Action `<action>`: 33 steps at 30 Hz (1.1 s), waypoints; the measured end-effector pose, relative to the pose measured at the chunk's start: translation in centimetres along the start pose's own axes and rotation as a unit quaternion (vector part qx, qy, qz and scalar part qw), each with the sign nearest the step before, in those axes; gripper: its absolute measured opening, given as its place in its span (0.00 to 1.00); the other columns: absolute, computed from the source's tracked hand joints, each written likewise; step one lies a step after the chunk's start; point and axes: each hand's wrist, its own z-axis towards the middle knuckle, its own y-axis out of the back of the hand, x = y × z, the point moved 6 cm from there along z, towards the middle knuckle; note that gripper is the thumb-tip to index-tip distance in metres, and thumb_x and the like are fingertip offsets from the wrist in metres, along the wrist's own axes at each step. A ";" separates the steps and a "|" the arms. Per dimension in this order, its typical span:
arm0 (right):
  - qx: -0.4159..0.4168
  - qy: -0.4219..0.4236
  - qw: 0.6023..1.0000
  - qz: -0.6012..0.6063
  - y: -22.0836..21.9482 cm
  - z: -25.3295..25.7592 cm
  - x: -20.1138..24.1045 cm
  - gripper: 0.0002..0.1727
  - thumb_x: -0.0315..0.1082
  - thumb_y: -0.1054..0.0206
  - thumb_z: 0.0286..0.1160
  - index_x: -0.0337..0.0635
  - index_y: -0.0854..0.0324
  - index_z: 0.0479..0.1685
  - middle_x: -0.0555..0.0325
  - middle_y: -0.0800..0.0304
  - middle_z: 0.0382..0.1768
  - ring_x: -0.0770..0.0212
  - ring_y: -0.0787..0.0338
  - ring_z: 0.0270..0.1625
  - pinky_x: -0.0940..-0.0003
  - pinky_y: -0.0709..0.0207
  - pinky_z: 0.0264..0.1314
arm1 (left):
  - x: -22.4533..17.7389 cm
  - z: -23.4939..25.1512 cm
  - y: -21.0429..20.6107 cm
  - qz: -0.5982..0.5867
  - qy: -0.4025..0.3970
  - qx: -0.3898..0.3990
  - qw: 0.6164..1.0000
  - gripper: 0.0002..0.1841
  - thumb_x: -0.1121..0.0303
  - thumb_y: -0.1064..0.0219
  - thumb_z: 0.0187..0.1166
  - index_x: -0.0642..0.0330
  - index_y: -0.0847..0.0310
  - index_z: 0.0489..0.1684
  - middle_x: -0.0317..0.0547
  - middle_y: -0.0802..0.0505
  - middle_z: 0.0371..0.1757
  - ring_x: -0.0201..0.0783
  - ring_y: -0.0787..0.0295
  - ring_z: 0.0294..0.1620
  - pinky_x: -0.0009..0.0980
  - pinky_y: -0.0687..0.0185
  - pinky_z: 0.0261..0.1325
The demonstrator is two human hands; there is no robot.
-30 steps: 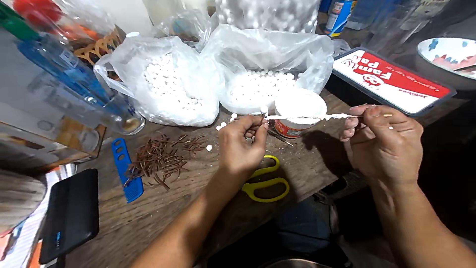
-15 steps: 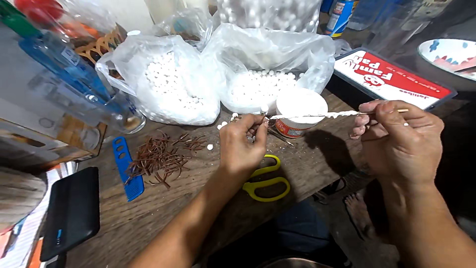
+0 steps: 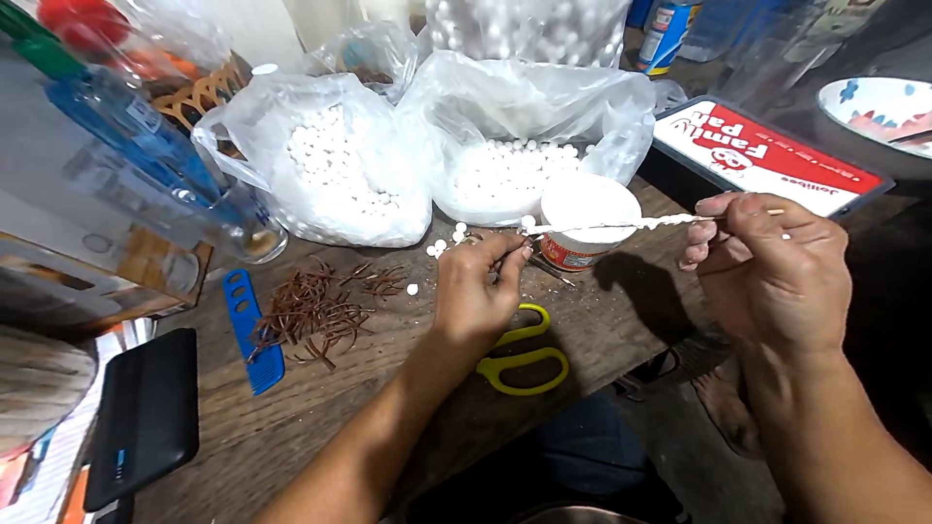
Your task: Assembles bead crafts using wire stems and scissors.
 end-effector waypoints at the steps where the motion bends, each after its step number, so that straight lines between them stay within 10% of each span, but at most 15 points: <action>1: 0.003 0.002 1.000 -0.002 -0.1 0.0 0.0 0.18 0.29 0.46 0.87 0.53 0.08 0.38 0.73 0.07 0.28 0.77 0.11 0.28 0.82 0.15 0.34 | -0.1 0.0 0.0 0.004 -0.001 0.003 1.000 0.06 0.77 0.32 0.75 0.69 0.08 0.36 0.45 0.08 0.28 0.24 0.15 0.28 0.18 0.20 0.38; 33: 0.017 0.033 0.999 -0.014 -0.1 -0.7 0.2 0.14 0.32 0.39 0.85 0.56 0.07 0.38 0.74 0.05 0.32 0.77 0.10 0.29 0.82 0.14 0.34 | -0.4 -0.2 0.1 0.069 -0.005 0.008 0.998 0.07 0.75 0.32 0.74 0.67 0.07 0.33 0.46 0.10 0.26 0.32 0.14 0.27 0.25 0.21 0.34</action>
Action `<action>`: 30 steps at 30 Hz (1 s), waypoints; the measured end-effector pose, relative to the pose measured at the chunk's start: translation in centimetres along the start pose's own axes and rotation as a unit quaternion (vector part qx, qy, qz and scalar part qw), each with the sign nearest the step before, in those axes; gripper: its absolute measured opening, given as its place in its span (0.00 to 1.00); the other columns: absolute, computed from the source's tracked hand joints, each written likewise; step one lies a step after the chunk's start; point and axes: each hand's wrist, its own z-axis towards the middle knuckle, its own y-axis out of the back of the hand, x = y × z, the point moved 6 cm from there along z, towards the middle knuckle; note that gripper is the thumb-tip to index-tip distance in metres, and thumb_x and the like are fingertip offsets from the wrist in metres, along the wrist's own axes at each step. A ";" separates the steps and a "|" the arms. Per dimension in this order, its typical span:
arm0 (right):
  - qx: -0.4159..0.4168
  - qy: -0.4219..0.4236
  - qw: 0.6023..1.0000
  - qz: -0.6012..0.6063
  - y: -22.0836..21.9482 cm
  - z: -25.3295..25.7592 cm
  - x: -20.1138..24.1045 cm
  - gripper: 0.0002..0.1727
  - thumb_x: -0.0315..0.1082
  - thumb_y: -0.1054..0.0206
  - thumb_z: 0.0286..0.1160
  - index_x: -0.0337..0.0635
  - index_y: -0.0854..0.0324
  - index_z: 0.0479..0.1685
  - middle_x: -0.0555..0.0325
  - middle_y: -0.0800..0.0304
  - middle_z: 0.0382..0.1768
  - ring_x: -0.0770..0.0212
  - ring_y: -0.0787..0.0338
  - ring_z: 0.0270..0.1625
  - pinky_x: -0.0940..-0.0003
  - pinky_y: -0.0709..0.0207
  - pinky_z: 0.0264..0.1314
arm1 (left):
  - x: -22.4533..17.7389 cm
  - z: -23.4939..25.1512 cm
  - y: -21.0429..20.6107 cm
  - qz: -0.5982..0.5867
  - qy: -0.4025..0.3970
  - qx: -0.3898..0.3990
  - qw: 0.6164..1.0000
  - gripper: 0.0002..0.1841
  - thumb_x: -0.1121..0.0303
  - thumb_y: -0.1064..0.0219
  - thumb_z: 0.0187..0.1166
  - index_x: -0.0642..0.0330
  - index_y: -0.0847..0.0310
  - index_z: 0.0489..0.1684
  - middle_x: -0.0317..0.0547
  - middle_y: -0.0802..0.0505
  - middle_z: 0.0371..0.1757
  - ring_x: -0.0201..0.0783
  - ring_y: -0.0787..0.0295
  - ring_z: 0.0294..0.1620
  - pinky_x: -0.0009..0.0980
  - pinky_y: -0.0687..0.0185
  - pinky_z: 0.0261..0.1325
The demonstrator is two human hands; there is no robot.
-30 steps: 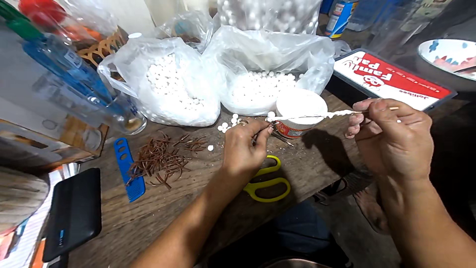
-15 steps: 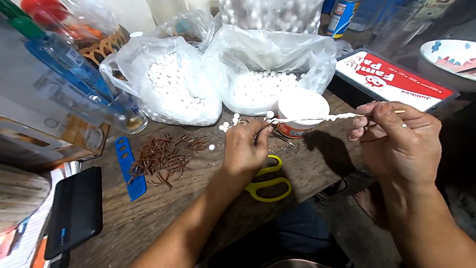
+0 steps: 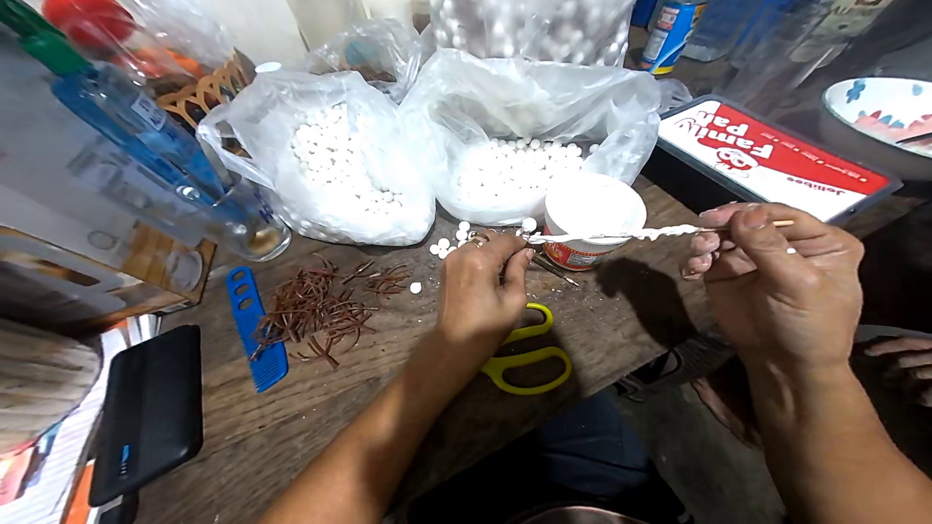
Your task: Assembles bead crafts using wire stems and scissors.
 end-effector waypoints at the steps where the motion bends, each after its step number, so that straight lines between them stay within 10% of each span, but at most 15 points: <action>1: -0.002 -0.004 1.000 -0.001 0.1 0.0 -0.2 0.14 0.31 0.39 0.85 0.56 0.07 0.38 0.74 0.05 0.32 0.77 0.10 0.29 0.82 0.14 0.34 | 0.0 0.0 0.0 -0.005 0.002 -0.001 1.000 0.07 0.76 0.32 0.74 0.67 0.07 0.33 0.46 0.10 0.26 0.31 0.15 0.27 0.24 0.21 0.34; 22: -0.052 -0.059 0.991 -0.112 2.9 2.4 -4.4 0.16 0.29 0.48 0.89 0.48 0.12 0.43 0.76 0.07 0.37 0.80 0.13 0.32 0.83 0.16 0.37 | 2.8 -0.8 4.1 -0.053 0.120 -0.026 0.991 0.04 0.74 0.29 0.77 0.66 0.09 0.41 0.38 0.07 0.34 0.15 0.14 0.32 0.13 0.19 0.40; 25: -0.025 -0.051 0.981 -0.185 3.6 2.3 -4.1 0.11 0.33 0.41 0.86 0.46 0.14 0.57 0.77 0.10 0.42 0.83 0.16 0.33 0.84 0.19 0.38 | 3.7 -1.6 6.0 -0.060 0.124 -0.043 0.990 0.04 0.75 0.28 0.77 0.66 0.11 0.41 0.36 0.08 0.33 0.14 0.15 0.30 0.11 0.20 0.37; 28: -0.012 0.055 0.942 -0.331 4.1 1.7 -1.4 0.33 0.44 0.33 0.82 0.34 0.34 0.82 0.62 0.20 0.61 0.80 0.17 0.51 0.82 0.22 0.55 | 4.7 -2.3 7.2 -0.071 0.122 -0.060 0.988 0.03 0.77 0.27 0.74 0.66 0.13 0.40 0.33 0.09 0.32 0.13 0.16 0.28 0.10 0.20 0.35; 30: -0.011 0.163 0.924 -0.345 2.5 0.5 0.7 0.34 0.45 0.32 0.82 0.31 0.32 0.80 0.55 0.19 0.67 0.72 0.17 0.62 0.75 0.21 0.64 | 5.4 -2.8 7.5 -0.081 0.112 -0.071 0.988 0.03 0.78 0.28 0.75 0.67 0.13 0.40 0.33 0.09 0.32 0.13 0.16 0.29 0.11 0.19 0.36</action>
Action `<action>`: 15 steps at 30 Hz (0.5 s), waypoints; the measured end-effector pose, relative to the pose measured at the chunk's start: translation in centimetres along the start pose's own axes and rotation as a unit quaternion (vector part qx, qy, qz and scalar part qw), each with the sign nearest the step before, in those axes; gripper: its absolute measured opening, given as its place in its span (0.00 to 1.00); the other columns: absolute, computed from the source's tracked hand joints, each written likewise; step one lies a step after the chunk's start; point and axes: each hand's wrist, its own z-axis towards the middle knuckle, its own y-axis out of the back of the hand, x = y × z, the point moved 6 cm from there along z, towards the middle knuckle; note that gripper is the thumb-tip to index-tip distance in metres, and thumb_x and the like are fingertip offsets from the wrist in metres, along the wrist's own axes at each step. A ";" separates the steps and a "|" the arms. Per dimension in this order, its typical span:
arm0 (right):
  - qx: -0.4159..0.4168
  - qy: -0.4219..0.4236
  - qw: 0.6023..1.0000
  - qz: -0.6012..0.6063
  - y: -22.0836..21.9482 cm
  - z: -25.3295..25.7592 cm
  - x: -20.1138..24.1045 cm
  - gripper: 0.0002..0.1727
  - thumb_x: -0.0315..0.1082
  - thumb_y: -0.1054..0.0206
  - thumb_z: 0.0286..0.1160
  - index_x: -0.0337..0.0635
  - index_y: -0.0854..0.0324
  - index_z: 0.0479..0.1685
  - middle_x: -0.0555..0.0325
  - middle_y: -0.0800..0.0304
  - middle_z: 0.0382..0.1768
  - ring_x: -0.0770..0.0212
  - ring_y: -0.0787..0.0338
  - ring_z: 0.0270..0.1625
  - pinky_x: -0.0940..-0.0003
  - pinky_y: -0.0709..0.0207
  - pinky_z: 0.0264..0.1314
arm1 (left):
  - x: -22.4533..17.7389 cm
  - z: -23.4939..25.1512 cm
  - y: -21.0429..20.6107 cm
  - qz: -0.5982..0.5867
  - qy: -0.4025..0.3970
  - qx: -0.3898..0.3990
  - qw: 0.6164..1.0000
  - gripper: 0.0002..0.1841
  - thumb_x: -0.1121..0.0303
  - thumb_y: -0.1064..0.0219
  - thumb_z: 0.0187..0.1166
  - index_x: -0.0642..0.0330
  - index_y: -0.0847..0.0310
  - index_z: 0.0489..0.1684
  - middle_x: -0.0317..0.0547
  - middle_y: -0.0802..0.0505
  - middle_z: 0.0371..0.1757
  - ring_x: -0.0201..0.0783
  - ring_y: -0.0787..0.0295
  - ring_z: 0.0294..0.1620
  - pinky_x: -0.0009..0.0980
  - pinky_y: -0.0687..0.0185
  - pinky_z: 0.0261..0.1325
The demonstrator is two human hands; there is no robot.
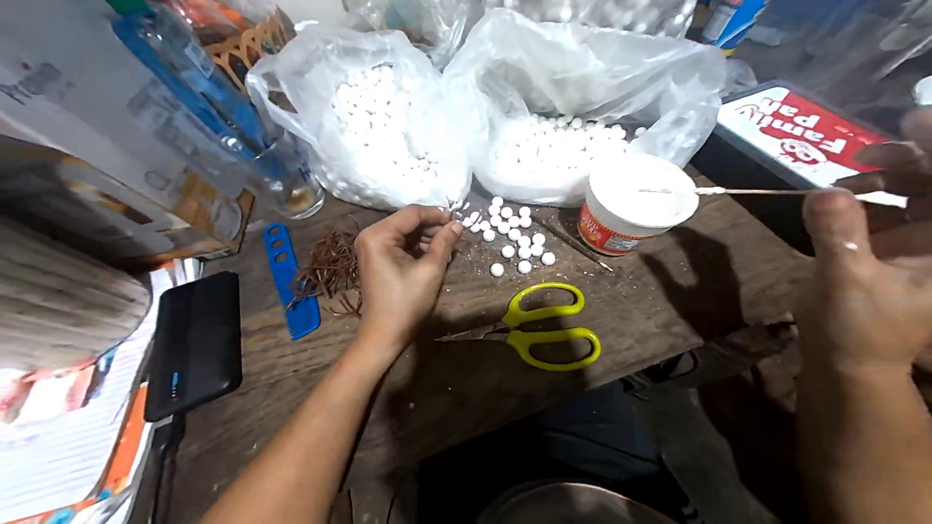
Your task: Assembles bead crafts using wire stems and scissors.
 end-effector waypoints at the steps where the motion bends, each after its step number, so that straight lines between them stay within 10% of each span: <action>1: 0.007 0.047 0.999 0.014 -0.7 -0.3 1.9 0.27 0.43 0.32 0.83 0.34 0.26 0.73 0.60 0.17 0.64 0.73 0.16 0.62 0.73 0.21 0.66 | 0.4 -0.1 0.1 -0.008 -0.003 -0.007 1.000 0.03 0.78 0.28 0.75 0.68 0.13 0.40 0.33 0.09 0.32 0.13 0.16 0.29 0.10 0.19 0.36; 5: 0.153 0.139 0.977 0.044 -7.9 -0.4 7.7 0.10 0.31 0.35 0.80 0.33 0.10 0.41 0.55 0.07 0.43 0.72 0.11 0.51 0.78 0.18 0.58 | 1.3 -0.1 0.4 -0.007 0.007 -0.018 1.000 0.02 0.77 0.29 0.76 0.67 0.13 0.39 0.33 0.09 0.31 0.13 0.17 0.28 0.10 0.21 0.34; 10: 0.361 0.097 0.923 -0.092 -16.8 0.2 6.4 0.08 0.28 0.32 0.78 0.34 0.09 0.38 0.44 0.09 0.31 0.43 0.08 0.35 0.43 0.17 0.39 | 2.0 -0.8 -0.1 0.018 0.021 -0.004 1.000 0.03 0.75 0.28 0.76 0.65 0.11 0.40 0.36 0.08 0.33 0.15 0.16 0.28 0.12 0.19 0.34; 15: 0.435 0.021 0.880 -0.190 -20.3 0.9 5.0 0.13 0.32 0.33 0.80 0.30 0.12 0.32 0.37 0.11 0.31 0.34 0.09 0.41 0.36 0.23 0.39 | 2.0 -1.0 -0.2 0.031 0.018 0.010 0.999 0.04 0.74 0.28 0.77 0.65 0.10 0.41 0.38 0.07 0.35 0.16 0.15 0.29 0.13 0.19 0.36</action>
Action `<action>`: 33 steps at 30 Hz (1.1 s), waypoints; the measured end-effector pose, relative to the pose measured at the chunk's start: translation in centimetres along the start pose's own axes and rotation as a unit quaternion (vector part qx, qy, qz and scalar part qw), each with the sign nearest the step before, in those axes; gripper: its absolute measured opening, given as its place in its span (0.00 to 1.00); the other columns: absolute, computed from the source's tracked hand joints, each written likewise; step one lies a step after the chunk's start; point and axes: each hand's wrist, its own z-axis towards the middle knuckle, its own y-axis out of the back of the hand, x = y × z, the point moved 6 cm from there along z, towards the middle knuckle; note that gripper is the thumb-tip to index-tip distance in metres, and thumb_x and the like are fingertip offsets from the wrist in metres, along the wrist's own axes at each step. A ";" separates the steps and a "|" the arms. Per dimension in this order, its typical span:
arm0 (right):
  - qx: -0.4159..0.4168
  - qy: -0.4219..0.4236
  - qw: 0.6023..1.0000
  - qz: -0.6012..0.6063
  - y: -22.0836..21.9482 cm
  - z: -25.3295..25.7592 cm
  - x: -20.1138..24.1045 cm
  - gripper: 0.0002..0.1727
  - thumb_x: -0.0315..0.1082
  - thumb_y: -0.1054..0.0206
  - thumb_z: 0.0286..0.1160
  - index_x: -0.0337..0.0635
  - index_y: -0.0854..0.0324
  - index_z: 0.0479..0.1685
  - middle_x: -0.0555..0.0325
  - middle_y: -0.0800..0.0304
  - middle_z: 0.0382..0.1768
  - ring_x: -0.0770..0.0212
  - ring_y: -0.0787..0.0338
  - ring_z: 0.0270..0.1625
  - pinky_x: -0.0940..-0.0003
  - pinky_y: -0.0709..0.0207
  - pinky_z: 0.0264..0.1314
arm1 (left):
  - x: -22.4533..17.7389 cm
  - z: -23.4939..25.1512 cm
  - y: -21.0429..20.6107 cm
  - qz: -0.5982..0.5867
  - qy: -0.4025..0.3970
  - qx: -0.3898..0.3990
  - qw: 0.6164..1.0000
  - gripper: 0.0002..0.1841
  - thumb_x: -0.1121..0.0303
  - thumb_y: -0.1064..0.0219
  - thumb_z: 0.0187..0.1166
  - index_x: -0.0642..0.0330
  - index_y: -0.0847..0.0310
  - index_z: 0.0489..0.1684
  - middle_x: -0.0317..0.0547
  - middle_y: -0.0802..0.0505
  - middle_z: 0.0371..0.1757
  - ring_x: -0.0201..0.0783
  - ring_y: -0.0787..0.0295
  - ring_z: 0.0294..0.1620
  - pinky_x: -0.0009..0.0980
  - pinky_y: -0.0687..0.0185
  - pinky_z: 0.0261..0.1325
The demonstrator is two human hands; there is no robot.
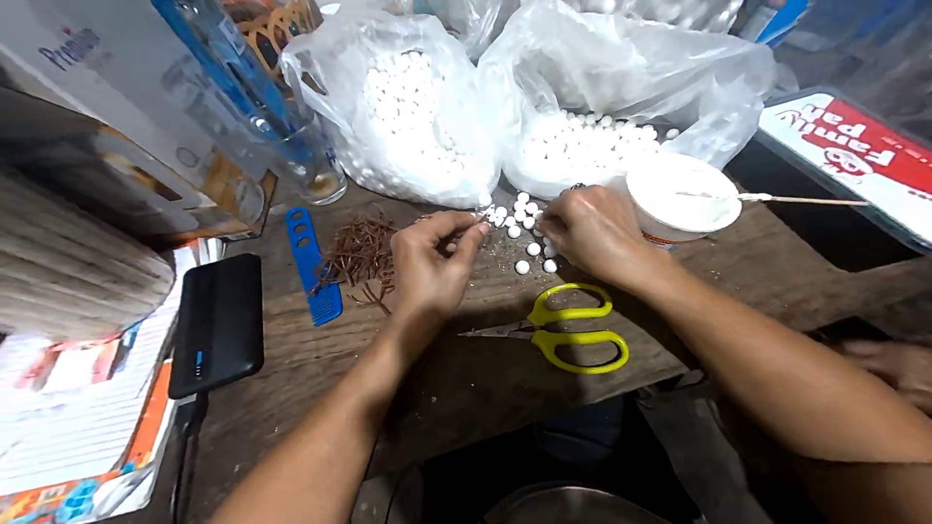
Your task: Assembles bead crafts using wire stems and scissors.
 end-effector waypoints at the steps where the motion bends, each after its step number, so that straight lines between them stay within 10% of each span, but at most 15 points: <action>1: -0.003 0.003 1.000 0.000 -0.1 0.2 0.1 0.13 0.33 0.33 0.79 0.31 0.12 0.32 0.38 0.11 0.31 0.35 0.09 0.41 0.37 0.23 0.38 | 0.0 0.0 0.1 0.000 -0.002 0.000 1.000 0.04 0.74 0.28 0.77 0.64 0.10 0.42 0.38 0.07 0.35 0.16 0.15 0.30 0.13 0.19 0.36; 10: -0.049 0.064 0.997 -0.003 -0.5 -0.7 1.1 0.07 0.32 0.26 0.73 0.36 0.13 0.35 0.43 0.12 0.30 0.36 0.11 0.39 0.41 0.22 0.35 | -0.2 -0.1 0.0 0.010 -0.014 -0.004 1.000 0.03 0.74 0.28 0.77 0.64 0.09 0.40 0.39 0.08 0.33 0.17 0.19 0.27 0.13 0.23 0.33; 13: -0.088 0.080 0.987 0.106 0.4 -0.5 0.9 0.05 0.29 0.27 0.74 0.36 0.13 0.38 0.49 0.11 0.28 0.50 0.11 0.31 0.51 0.19 0.36 | -0.1 -0.1 -0.1 0.017 -0.025 -0.005 1.000 0.03 0.74 0.28 0.77 0.64 0.10 0.40 0.39 0.08 0.33 0.17 0.18 0.27 0.13 0.22 0.33; 16: -0.090 0.051 0.904 0.415 1.7 0.1 0.7 0.04 0.23 0.29 0.71 0.38 0.14 0.41 0.64 0.08 0.33 0.75 0.09 0.31 0.77 0.10 0.41 | -0.4 -0.1 -0.1 0.029 -0.051 -0.022 0.998 0.04 0.74 0.28 0.76 0.66 0.09 0.38 0.41 0.08 0.32 0.18 0.17 0.29 0.14 0.22 0.36; 20: -0.011 -0.048 0.752 0.657 0.9 1.1 1.1 0.12 0.13 0.40 0.76 0.35 0.12 0.41 0.61 0.05 0.32 0.68 0.04 0.35 0.72 0.07 0.45 | -0.9 -0.1 0.2 0.050 -0.077 -0.043 0.995 0.04 0.75 0.29 0.76 0.67 0.08 0.36 0.45 0.07 0.31 0.21 0.15 0.30 0.15 0.21 0.38; 33: 0.029 -0.058 0.703 0.709 -0.6 0.7 0.9 0.18 0.12 0.45 0.75 0.36 0.11 0.46 0.61 0.04 0.34 0.69 0.04 0.37 0.74 0.08 0.48 | -1.5 -0.1 0.0 0.117 -0.131 -0.064 0.982 0.06 0.75 0.29 0.73 0.67 0.06 0.35 0.49 0.07 0.30 0.33 0.13 0.32 0.24 0.21 0.39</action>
